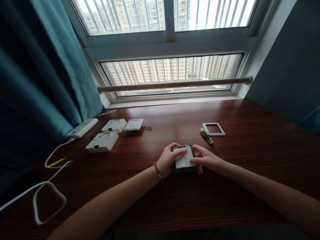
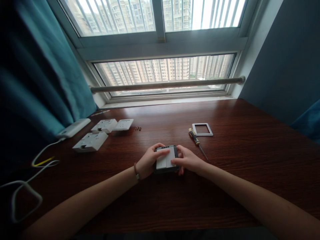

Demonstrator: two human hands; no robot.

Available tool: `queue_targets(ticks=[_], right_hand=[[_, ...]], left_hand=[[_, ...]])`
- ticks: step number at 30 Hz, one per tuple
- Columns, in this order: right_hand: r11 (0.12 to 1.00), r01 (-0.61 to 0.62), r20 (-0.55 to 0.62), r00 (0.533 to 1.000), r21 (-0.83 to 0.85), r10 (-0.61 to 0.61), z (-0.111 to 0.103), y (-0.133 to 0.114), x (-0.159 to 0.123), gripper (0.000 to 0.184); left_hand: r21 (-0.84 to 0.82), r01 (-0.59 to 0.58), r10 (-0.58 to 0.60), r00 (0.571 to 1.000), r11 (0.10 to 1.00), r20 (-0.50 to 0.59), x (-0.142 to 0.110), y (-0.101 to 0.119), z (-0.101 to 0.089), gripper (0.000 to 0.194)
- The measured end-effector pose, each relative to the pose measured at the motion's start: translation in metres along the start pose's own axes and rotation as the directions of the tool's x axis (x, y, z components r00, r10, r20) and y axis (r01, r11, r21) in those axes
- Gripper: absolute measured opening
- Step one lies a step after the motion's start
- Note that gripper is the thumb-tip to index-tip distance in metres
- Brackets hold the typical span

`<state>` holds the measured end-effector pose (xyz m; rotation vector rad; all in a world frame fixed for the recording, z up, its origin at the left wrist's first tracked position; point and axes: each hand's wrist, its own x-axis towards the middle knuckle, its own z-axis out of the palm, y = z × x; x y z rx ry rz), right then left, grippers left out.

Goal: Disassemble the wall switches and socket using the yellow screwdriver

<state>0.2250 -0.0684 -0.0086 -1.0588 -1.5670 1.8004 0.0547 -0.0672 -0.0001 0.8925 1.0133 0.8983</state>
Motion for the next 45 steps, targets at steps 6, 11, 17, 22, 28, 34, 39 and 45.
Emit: queue_targets(ticks=[6,11,17,22,28,34,39,45], right_hand=[[1.0,-0.029,-0.027,0.999,-0.003,0.029,0.0008,-0.0034,-0.0004,0.038],[1.0,-0.023,-0.047,0.999,-0.019,0.022,0.0025,-0.0037,-0.0005,0.042],[0.999,-0.019,-0.075,0.997,-0.041,0.016,0.0042,-0.0032,-0.0003,0.041],[0.999,-0.022,-0.053,0.998,-0.029,0.02,0.0027,-0.0032,-0.0002,0.042],[0.999,-0.031,-0.021,0.999,0.024,0.031,-0.001,0.0,0.0013,0.033],[0.998,-0.045,-0.017,0.999,0.033,0.046,0.0012,-0.001,0.0003,0.027],[0.998,-0.043,-0.016,0.999,0.045,0.044,0.0019,-0.0016,0.0004,0.027],[0.997,-0.053,-0.12,0.991,0.051,0.059,0.0016,-0.0027,0.0005,0.025]], left_hand=[[-0.022,-0.003,0.003,1.0,1.0,-0.002,0.0012,-0.0016,-0.001,0.037],[0.006,-0.024,0.024,1.0,1.0,-0.003,0.0016,-0.0017,-0.0009,0.035],[0.01,-0.033,0.033,0.999,0.999,-0.014,0.0006,-0.0004,0.0006,0.034],[0.019,-0.034,0.034,0.999,0.999,-0.018,0.0008,-0.0005,0.0005,0.035],[-0.007,-0.027,0.027,1.0,1.0,0.013,0.0006,0.0003,-0.0009,0.036],[-0.011,-0.032,0.033,0.999,0.999,0.028,0.0006,-0.0011,-0.0014,0.036],[0.007,-0.045,0.045,0.999,0.999,0.023,0.0001,-0.003,-0.0017,0.034],[-0.159,-0.085,0.07,0.993,0.984,-0.095,0.0048,-0.0031,-0.0001,0.034]])
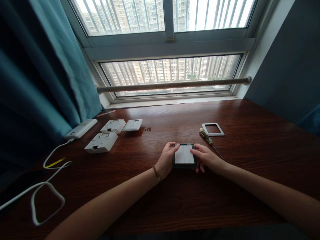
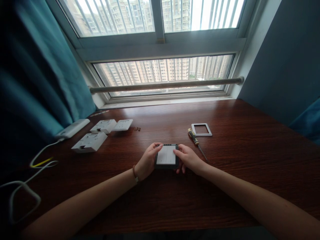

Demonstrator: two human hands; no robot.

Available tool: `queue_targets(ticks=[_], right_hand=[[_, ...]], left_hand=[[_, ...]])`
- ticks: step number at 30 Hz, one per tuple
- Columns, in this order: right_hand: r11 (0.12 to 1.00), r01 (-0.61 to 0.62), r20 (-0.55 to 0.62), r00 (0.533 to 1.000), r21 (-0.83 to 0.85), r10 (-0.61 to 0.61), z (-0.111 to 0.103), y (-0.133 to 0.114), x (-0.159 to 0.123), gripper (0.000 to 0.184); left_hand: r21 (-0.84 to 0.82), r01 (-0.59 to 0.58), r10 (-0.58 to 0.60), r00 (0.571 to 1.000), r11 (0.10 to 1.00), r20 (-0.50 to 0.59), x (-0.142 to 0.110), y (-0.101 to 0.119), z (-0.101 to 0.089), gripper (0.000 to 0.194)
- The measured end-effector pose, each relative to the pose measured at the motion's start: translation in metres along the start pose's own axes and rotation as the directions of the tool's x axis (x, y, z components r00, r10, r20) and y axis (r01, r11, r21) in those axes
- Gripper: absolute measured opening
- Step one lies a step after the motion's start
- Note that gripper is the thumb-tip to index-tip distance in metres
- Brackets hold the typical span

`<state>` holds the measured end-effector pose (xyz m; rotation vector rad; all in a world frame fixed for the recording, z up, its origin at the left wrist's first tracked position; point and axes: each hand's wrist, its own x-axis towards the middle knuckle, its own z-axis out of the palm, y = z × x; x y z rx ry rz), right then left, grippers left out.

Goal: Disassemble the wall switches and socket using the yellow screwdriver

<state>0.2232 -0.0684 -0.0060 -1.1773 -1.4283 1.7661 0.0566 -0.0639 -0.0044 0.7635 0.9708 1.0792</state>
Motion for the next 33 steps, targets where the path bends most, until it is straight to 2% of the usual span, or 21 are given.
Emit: queue_targets(ticks=[4,10,15,19,21,23,24,26,28,31,33], right_hand=[[1.0,-0.007,-0.088,0.996,0.015,0.008,-0.001,-0.002,0.001,0.022],[1.0,-0.007,-0.155,0.988,0.016,0.009,-0.002,-0.002,0.002,0.02],[0.998,0.027,-0.175,0.984,-0.058,-0.037,-0.006,0.003,0.006,0.024],[0.982,0.086,-0.234,0.964,-0.167,-0.124,-0.013,0.009,0.009,0.032],[0.951,0.123,-0.255,0.946,-0.283,-0.198,-0.016,0.008,0.007,0.036],[0.862,0.169,-0.243,0.917,-0.478,-0.315,-0.019,0.003,0.004,0.037],[0.788,0.194,-0.224,0.895,-0.584,-0.386,-0.023,-0.001,0.003,0.035],[0.628,0.23,-0.178,0.837,-0.743,-0.517,-0.034,-0.01,0.003,0.03],[0.522,0.232,-0.17,0.773,-0.821,-0.611,-0.055,-0.019,0.007,0.027],[0.481,0.177,-0.246,0.682,-0.858,-0.688,-0.102,-0.021,0.017,0.033],[0.453,0.087,-0.291,0.657,-0.887,-0.695,-0.136,-0.015,0.023,0.041]], left_hand=[[-0.164,-0.047,0.052,0.998,0.985,0.024,0.004,-0.001,0.0,0.03],[-0.241,-0.085,0.098,0.994,0.967,0.039,0.006,-0.002,-0.002,0.022],[-0.291,-0.062,0.082,0.995,0.955,0.059,0.007,0.0,-0.002,0.017],[-0.317,-0.041,0.078,0.992,0.947,0.102,0.006,0.001,-0.002,0.015],[-0.333,-0.033,0.08,0.989,0.942,0.127,0.006,0.001,-0.002,0.014],[-0.347,-0.022,0.074,0.988,0.938,0.138,0.006,0.001,-0.002,0.014],[-0.352,-0.016,0.07,0.988,0.936,0.14,0.006,0.001,-0.002,0.014],[-0.357,-0.01,0.068,0.986,0.934,0.149,0.005,0.001,-0.002,0.014],[-0.357,-0.013,0.075,0.984,0.934,0.16,0.005,0.0,-0.001,0.015],[-0.339,-0.024,0.079,0.985,0.94,0.151,0.004,0.0,-0.001,0.017],[-0.31,-0.044,0.087,0.988,0.95,0.127,0.005,-0.001,-0.002,0.019]])
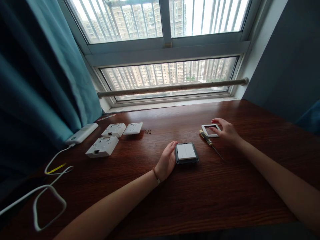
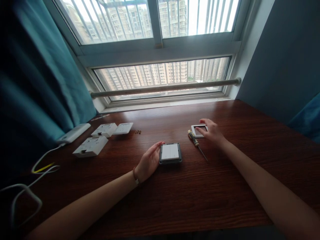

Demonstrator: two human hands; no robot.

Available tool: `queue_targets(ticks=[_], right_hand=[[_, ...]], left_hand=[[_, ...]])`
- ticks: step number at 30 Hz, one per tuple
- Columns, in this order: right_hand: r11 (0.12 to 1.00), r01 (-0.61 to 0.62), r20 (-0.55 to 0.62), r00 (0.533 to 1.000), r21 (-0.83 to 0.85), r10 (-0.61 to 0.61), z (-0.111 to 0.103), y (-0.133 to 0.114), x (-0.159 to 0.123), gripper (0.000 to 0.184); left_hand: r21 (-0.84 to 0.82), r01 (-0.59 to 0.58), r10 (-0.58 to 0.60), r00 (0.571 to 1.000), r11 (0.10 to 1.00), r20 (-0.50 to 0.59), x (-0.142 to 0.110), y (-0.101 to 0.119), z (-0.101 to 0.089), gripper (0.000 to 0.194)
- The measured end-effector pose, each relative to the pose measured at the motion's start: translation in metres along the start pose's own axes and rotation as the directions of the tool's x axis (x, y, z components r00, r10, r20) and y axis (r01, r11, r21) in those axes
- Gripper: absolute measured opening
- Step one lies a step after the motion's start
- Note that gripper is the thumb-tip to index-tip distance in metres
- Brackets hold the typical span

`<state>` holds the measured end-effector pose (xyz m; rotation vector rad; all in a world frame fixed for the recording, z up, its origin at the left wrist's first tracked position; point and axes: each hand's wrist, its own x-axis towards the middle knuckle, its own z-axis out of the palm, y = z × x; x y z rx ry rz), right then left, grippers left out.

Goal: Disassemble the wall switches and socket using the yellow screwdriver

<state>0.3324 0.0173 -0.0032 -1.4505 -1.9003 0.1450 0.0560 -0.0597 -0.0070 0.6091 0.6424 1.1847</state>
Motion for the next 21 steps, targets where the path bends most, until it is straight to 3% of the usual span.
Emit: queue_targets(ticks=[3,6,8,11,15,21], right_hand=[[0.998,-0.043,0.023,0.999,-0.046,0.044,-0.002,0.04,0.004,0.063],[0.997,-0.047,0.12,0.991,-0.059,0.054,0.0,0.059,0.0,0.076],[0.997,-0.037,0.177,0.983,-0.061,0.048,0.003,0.063,-0.001,0.08],[0.998,-0.028,0.219,0.975,-0.062,0.041,0.006,0.064,-0.001,0.082],[0.997,-0.044,0.213,0.975,-0.07,0.058,0.005,0.063,0.001,0.086],[0.994,-0.064,0.175,0.981,-0.084,0.078,0.003,0.057,-0.002,0.093]], left_hand=[[0.109,-0.06,0.063,0.998,0.992,-0.026,0.004,0.001,-0.005,0.027],[0.355,-0.156,0.169,0.986,0.922,-0.006,0.01,0.003,-0.014,0.043],[0.559,-0.271,0.276,0.958,0.783,0.078,0.013,0.005,-0.02,0.053],[0.753,-0.438,0.393,0.883,0.49,0.258,0.015,0.008,-0.026,0.057],[0.831,-0.497,0.388,0.838,0.25,0.384,0.012,0.01,-0.027,0.061],[0.852,-0.502,0.358,0.83,0.147,0.427,0.01,0.008,-0.027,0.063]])
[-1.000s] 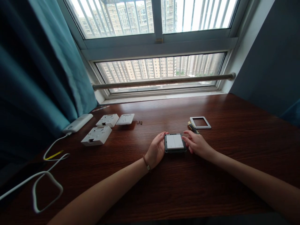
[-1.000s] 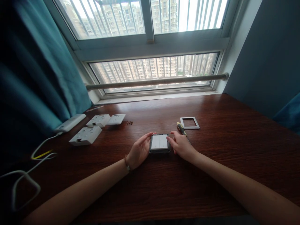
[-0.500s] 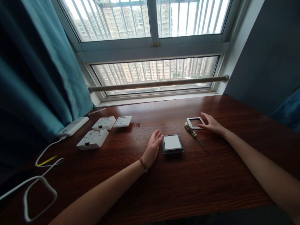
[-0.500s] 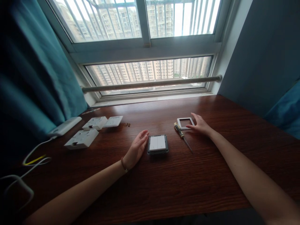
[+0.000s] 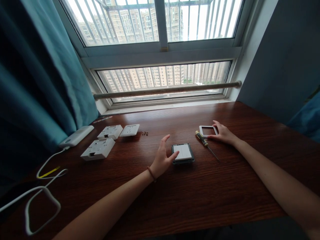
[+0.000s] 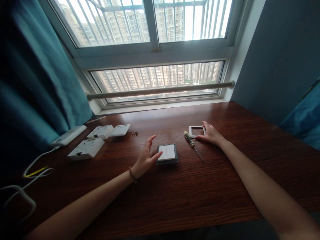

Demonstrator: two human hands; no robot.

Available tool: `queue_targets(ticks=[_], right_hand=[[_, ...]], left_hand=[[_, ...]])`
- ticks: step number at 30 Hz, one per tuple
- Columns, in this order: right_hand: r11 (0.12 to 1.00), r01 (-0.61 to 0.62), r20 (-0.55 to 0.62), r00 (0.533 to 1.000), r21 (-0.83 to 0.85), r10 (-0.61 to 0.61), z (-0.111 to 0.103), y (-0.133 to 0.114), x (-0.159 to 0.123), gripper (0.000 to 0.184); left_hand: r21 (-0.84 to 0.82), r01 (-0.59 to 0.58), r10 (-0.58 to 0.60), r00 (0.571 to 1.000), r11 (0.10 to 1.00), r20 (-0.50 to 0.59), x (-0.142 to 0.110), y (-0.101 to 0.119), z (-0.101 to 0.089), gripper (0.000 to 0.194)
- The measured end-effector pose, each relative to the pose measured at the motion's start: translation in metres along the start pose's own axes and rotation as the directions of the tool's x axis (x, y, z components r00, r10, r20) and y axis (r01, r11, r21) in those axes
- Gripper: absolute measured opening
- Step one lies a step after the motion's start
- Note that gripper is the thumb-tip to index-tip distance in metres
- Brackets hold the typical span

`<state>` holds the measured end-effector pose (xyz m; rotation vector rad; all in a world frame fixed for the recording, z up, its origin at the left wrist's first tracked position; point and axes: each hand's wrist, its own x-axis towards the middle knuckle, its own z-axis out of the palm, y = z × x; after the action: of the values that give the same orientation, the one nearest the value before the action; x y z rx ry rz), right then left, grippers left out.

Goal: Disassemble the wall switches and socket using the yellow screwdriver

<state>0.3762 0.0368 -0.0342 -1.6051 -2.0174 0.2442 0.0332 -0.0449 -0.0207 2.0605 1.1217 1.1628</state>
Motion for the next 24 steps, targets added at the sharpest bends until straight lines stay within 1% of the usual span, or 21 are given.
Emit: queue_targets(ticks=[5,9,12,16,18,20,21,22,24], right_hand=[[1.0,0.02,0.04,0.999,0.013,-0.021,0.0,-0.002,-0.002,0.091],[1.0,0.017,0.039,0.999,0.018,-0.018,0.001,-0.002,-0.001,0.083],[0.999,-0.017,-0.005,1.0,0.027,0.017,0.002,0.001,0.0,0.084],[0.993,-0.102,-0.133,0.985,0.059,0.109,0.003,0.001,0.004,0.093],[0.989,-0.121,-0.191,0.972,0.089,0.136,0.004,-0.01,0.004,0.093],[0.985,-0.087,-0.205,0.972,0.152,0.117,0.006,-0.033,0.0,0.088],[0.969,-0.035,-0.201,0.976,0.245,0.086,0.007,-0.048,-0.005,0.086],[0.946,0.031,-0.175,0.984,0.322,0.027,0.009,-0.064,-0.011,0.085],[0.903,0.13,-0.138,0.987,0.41,-0.079,0.013,-0.097,-0.025,0.086]], left_hand=[[0.016,0.004,-0.004,1.0,1.0,0.017,0.0,-0.002,0.001,0.061],[0.014,0.007,-0.007,1.0,1.0,0.014,0.0,-0.004,0.001,0.059],[-0.007,0.02,-0.02,1.0,1.0,0.008,0.0,-0.005,0.001,0.059],[-0.064,0.065,-0.065,0.998,0.996,-0.002,0.0,-0.006,0.001,0.059],[-0.096,0.089,-0.09,0.996,0.991,-0.005,0.001,-0.004,0.001,0.061],[-0.121,0.099,-0.099,0.995,0.988,0.003,0.002,-0.003,-0.001,0.064],[-0.127,0.095,-0.094,0.995,0.987,0.016,0.003,-0.002,-0.002,0.065],[-0.126,0.085,-0.081,0.996,0.988,0.036,0.004,-0.001,-0.004,0.067],[-0.115,0.049,-0.039,0.995,0.992,0.088,0.006,0.0,-0.009,0.073]])
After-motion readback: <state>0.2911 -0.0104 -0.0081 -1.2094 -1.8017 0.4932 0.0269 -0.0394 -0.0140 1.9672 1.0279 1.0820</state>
